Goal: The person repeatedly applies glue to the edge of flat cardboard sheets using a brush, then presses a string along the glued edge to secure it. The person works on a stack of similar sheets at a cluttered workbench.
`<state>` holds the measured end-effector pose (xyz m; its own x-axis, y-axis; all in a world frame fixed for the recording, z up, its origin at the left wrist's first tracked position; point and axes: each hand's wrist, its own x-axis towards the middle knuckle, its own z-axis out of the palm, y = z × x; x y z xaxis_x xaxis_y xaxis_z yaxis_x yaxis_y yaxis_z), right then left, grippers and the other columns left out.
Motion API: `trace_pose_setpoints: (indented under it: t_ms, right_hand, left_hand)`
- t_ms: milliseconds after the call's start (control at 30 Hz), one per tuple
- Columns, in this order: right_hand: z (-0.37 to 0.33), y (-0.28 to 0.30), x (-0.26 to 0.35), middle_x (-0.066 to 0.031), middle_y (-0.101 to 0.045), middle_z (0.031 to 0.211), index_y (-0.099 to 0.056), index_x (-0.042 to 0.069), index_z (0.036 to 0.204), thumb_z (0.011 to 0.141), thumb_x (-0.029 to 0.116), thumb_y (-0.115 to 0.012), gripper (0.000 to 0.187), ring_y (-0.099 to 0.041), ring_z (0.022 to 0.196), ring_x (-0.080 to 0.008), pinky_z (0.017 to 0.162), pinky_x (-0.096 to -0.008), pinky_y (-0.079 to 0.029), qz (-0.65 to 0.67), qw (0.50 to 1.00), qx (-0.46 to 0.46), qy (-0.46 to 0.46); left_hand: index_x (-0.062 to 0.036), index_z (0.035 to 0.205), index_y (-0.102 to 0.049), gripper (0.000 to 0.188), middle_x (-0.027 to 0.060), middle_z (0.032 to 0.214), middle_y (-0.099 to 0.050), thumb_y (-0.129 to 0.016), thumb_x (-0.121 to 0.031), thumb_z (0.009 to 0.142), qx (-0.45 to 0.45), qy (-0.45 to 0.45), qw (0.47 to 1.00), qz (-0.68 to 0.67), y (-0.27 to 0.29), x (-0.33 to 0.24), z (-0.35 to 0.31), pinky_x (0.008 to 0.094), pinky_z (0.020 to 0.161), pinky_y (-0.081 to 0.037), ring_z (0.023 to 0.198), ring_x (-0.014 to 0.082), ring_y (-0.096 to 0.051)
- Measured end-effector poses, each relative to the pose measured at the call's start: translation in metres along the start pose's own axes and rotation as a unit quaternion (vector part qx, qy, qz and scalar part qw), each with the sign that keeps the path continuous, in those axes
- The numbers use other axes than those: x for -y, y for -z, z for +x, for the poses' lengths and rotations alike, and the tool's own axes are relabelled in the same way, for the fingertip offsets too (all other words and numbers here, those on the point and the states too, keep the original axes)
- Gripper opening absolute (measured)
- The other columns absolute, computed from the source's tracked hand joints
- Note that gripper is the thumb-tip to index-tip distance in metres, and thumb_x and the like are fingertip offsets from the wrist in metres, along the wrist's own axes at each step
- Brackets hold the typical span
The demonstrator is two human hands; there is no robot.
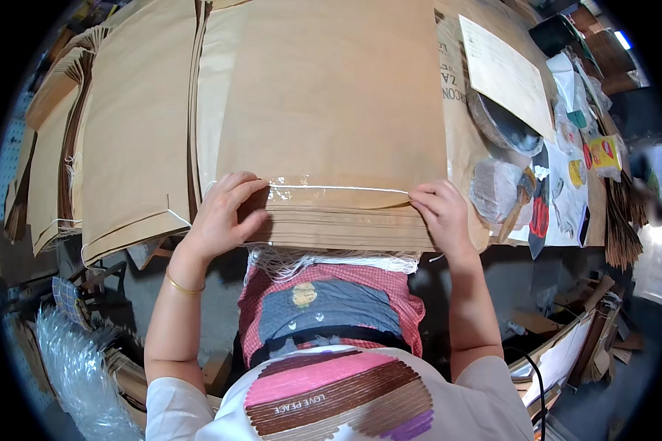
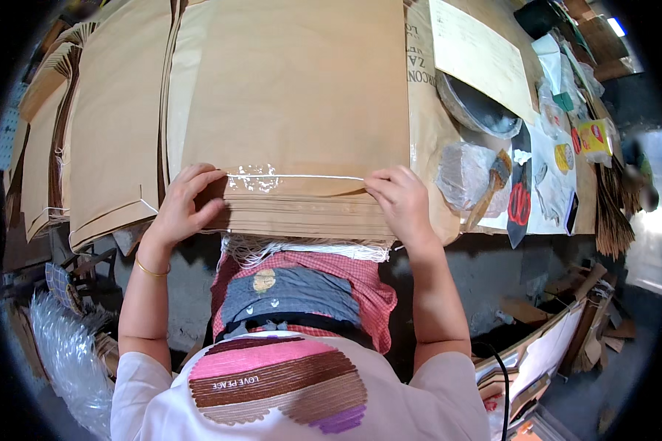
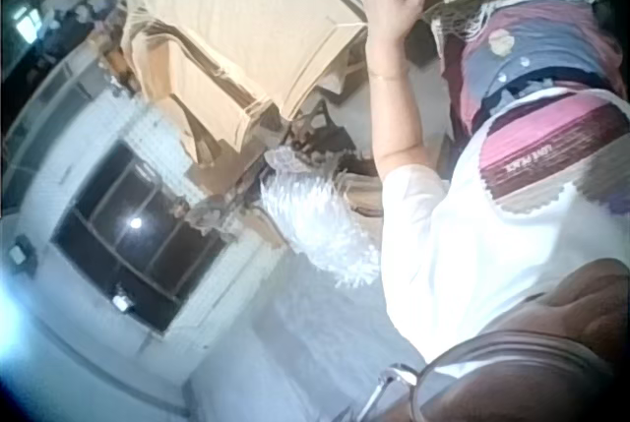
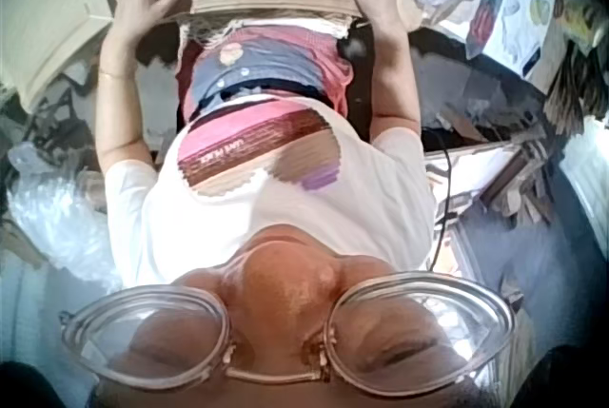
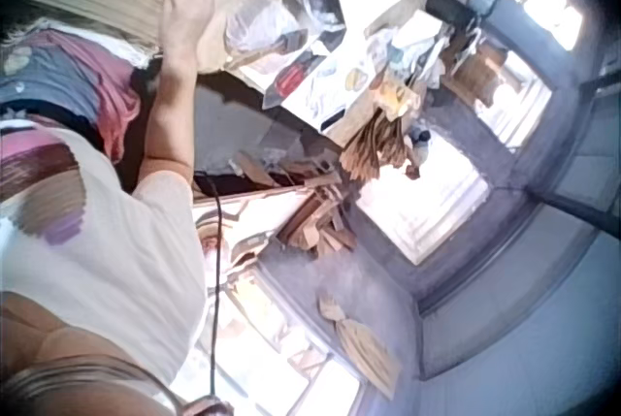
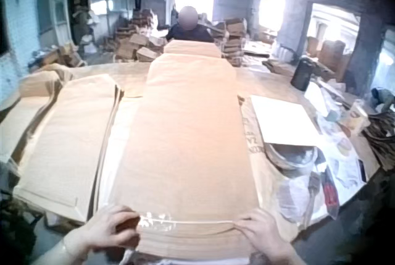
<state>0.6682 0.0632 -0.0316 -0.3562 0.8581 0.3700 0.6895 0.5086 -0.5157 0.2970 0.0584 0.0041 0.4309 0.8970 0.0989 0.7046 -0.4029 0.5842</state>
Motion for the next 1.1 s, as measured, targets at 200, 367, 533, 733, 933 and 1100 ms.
trace_pose_setpoints:
  t_ms: [200,367,533,733,933,1100]
  right_hand:
    - [0.023,-0.002,-0.003,-0.0079,-0.058,0.072,-0.067,-0.001,0.076,0.079,0.006,-0.069,0.008,-0.054,0.068,-0.0128,0.061,-0.0259,-0.043,0.252,0.908,0.016,-0.335]
    - [0.024,-0.019,0.002,-0.0109,-0.062,0.086,-0.066,0.002,0.093,0.077,0.010,-0.070,0.018,-0.058,0.073,-0.0208,0.063,-0.0307,-0.047,-0.124,0.975,0.027,-0.184]
    - [0.020,-0.041,0.016,-0.0124,-0.050,0.128,-0.046,0.008,0.132,0.086,0.022,-0.058,0.050,-0.051,0.109,-0.0274,0.091,-0.0399,-0.043,-0.324,0.940,-0.010,-0.105]
    - [0.033,-0.069,0.082,-0.0236,-0.028,0.145,-0.028,-0.007,0.140,0.088,0.047,-0.050,0.078,-0.023,0.138,-0.0344,0.115,-0.0409,-0.014,-0.177,0.970,0.152,-0.074]
    - [-0.007,-0.022,0.015,-0.0304,-0.035,0.138,-0.036,-0.010,0.133,0.087,0.040,-0.058,0.072,-0.032,0.131,-0.0404,0.110,-0.0454,-0.024,-0.278,0.923,-0.020,-0.265]
    - [-0.002,-0.009,0.015,-0.0193,-0.056,0.118,-0.053,-0.005,0.117,0.087,0.018,-0.061,0.038,-0.054,0.107,-0.0309,0.091,-0.0419,-0.044,-0.282,0.940,-0.049,-0.185]
  left_hand:
    - [0.0040,0.086,-0.065,0.027,0.0154,0.088,-0.062,-0.075,-0.017,0.071,0.004,0.125,0.990,-0.066,0.008,0.018,0.014,0.0355,0.072,-0.050,0.079,0.0284,-0.061]
    - [0.0022,0.085,-0.058,0.016,0.0153,0.079,-0.060,-0.067,-0.010,0.081,-0.074,0.182,0.976,0.097,-0.021,0.020,0.020,0.0417,0.061,-0.048,0.066,0.0335,-0.059]
    - [-0.0014,0.098,-0.052,0.021,0.0166,0.091,-0.059,-0.061,-0.006,0.079,-0.153,0.155,0.944,0.249,-0.029,-0.016,0.026,0.0439,0.070,-0.046,0.082,0.0360,-0.058]
    - [0.0112,0.136,-0.030,0.078,0.0270,0.144,-0.028,-0.056,-0.042,0.084,0.066,0.082,0.971,0.213,-0.045,-0.043,0.018,0.0434,0.113,-0.019,0.136,0.0377,-0.023]
    - [0.0114,0.139,-0.024,0.080,0.0267,0.148,-0.023,-0.057,-0.041,0.087,0.008,0.176,0.962,0.207,-0.028,-0.002,-0.005,0.0410,0.114,-0.017,0.139,0.0379,-0.018]
    - [0.0097,0.132,-0.037,0.059,0.0288,0.137,-0.038,-0.059,-0.022,0.088,-0.093,0.184,0.977,0.056,-0.026,0.012,0.002,0.0436,0.108,-0.029,0.131,0.0407,-0.032]
